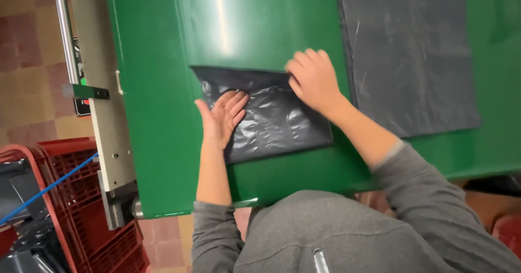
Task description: Folding black plastic mailing bags and organizing them into crates.
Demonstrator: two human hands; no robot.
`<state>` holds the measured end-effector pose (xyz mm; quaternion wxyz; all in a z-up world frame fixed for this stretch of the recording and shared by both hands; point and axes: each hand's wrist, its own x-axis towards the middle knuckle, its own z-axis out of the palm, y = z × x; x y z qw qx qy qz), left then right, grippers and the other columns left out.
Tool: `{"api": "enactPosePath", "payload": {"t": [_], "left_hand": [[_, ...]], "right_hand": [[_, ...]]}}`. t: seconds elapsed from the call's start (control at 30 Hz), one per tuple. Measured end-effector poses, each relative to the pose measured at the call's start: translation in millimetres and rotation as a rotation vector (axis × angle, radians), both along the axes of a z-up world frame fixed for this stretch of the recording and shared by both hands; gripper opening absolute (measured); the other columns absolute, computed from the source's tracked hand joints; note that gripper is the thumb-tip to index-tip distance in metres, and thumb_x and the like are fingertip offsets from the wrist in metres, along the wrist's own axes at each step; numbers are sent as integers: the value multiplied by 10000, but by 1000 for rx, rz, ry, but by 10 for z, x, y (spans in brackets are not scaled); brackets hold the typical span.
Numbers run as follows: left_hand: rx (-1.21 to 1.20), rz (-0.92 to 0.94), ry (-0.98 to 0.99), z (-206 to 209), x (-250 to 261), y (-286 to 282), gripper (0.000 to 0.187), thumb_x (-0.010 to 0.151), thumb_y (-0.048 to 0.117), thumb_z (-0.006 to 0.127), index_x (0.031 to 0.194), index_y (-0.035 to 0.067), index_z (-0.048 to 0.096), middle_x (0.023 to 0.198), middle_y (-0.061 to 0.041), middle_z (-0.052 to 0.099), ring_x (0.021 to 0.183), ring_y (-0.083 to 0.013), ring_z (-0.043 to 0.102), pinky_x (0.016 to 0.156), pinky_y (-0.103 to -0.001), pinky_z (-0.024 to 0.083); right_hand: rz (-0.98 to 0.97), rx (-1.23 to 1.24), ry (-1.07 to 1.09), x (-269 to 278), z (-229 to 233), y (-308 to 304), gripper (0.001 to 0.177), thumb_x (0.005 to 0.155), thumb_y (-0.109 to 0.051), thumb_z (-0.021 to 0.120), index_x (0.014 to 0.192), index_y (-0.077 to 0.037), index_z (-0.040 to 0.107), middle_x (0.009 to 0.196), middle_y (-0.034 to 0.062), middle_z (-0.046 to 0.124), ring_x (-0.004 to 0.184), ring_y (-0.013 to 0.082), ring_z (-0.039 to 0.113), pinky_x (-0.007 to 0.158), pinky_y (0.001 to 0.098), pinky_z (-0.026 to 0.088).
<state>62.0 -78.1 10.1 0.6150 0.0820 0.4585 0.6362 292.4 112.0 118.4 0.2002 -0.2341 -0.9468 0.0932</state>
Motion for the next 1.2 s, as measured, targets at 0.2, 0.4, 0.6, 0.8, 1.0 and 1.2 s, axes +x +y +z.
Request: {"api": "enactPosePath", "payload": {"t": [0.2,0.4,0.6,0.8,1.0,1.2], "left_hand": [[-34,168,-302,-278,-196,-682,1131,880,859,209,1559,-30,380,1555,-174,482,1404,-328,496,1135,-462,442],[-15,186,853,380,173,-1211,822,883,554,762,1466,97,405,1500,-135,463,1270,-317,499,1018,-476,495],[359,-390,2202,425,143,-1470,334,835,302,813,1100,152,676,1135,-8,660,1142,-234,625,849,-446,518],[323,-1196,1806,789,538,-938,217,887,339,691,856,126,716,920,-32,697,953,-277,695,803,-433,534],[548,-956,914,-122,306,-5,357,994,381,521,988,107,749,942,-43,733,854,-195,694,802,-356,551],[-35,-615,912,-85,614,3,372,973,414,643,974,58,753,788,-89,671,635,-200,617,636,-370,497]], "right_hand": [[-26,60,125,710,-127,-1265,254,712,-106,796,933,-118,671,1014,34,616,1022,284,576,867,458,421],[-138,47,116,906,-534,-1620,264,717,-68,776,963,-103,687,1090,35,650,1119,273,597,939,456,450],[-150,36,55,710,-117,-1948,384,691,-24,716,1072,-41,670,1190,133,635,1237,371,574,1060,510,439],[144,-169,67,554,-417,-2430,561,694,-46,687,1236,81,620,1286,267,597,1231,452,539,1070,516,432],[-200,-518,402,914,-1320,-2440,291,918,-20,632,1198,-50,703,1191,101,727,1147,316,699,980,410,555],[-677,-1616,979,1007,-1347,-1955,158,1015,-112,519,1156,-42,516,1061,62,714,904,173,731,808,344,605]]}}
